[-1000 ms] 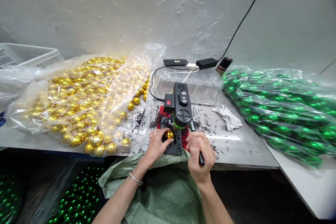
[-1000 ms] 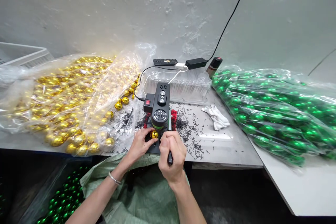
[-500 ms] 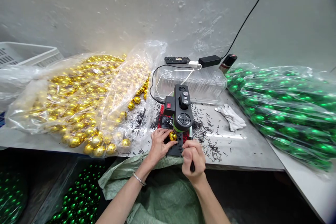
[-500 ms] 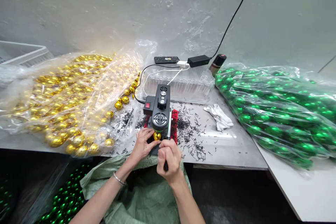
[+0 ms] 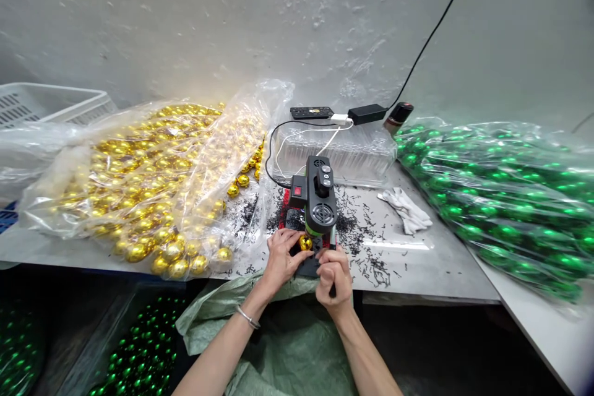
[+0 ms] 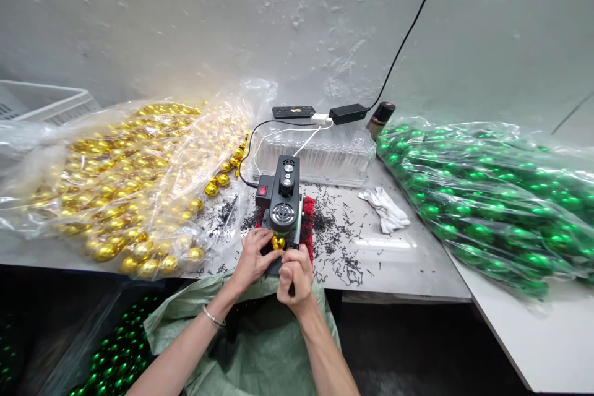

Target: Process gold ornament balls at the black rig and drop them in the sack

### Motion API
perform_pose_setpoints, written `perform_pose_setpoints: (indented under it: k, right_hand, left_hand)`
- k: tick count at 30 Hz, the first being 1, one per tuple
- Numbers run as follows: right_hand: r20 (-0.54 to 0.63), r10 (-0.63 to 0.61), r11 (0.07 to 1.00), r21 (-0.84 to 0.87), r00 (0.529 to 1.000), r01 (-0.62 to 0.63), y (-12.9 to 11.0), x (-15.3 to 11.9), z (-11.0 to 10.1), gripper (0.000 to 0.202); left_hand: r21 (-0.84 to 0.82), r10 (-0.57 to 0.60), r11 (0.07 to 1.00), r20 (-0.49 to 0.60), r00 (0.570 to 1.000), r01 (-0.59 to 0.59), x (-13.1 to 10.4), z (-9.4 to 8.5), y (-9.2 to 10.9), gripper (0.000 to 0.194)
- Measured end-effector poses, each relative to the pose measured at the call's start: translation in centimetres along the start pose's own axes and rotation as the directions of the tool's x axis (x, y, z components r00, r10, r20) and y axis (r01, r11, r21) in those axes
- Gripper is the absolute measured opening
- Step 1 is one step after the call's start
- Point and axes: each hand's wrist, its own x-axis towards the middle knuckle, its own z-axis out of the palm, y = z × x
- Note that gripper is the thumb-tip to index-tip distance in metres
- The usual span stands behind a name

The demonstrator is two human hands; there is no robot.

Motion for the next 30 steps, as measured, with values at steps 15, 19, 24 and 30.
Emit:
perform_pose_setpoints:
  k: [15,19,24,30]
  right_hand:
    - [0.084,0.223,0.968,0.101,0.971,-0.231,-4.1,6.3,-2.5,0.026]
    - [0.06,0.223,0.969,0.099,0.973,-0.228,-3.9,5.7,-2.2,0.027]
    - [0.071,0.182,0.979,0.083,0.981,-0.187,-3.7,5.6,-2.3,0.027]
    - [0.072,0.167,0.982,0.075,0.983,-0.172,-3.5,5.2,-2.2,0.026]
  left_hand:
    - [0.158,0.128,0.981,-0.091,0.988,-0.113,-2.4,-5.2,0.3,0.041]
    - [0.333,-0.125,0.921,-0.235,0.964,0.201,4.5,-8.9,-2.2,0.037]
    - [0.372,-0.278,0.858,-0.242,0.93,0.353,9.6,-10.9,-5.1,0.033]
    - [0.302,-0.407,0.828,-0.256,0.877,0.473,10.8,-11.7,-6.2,0.024]
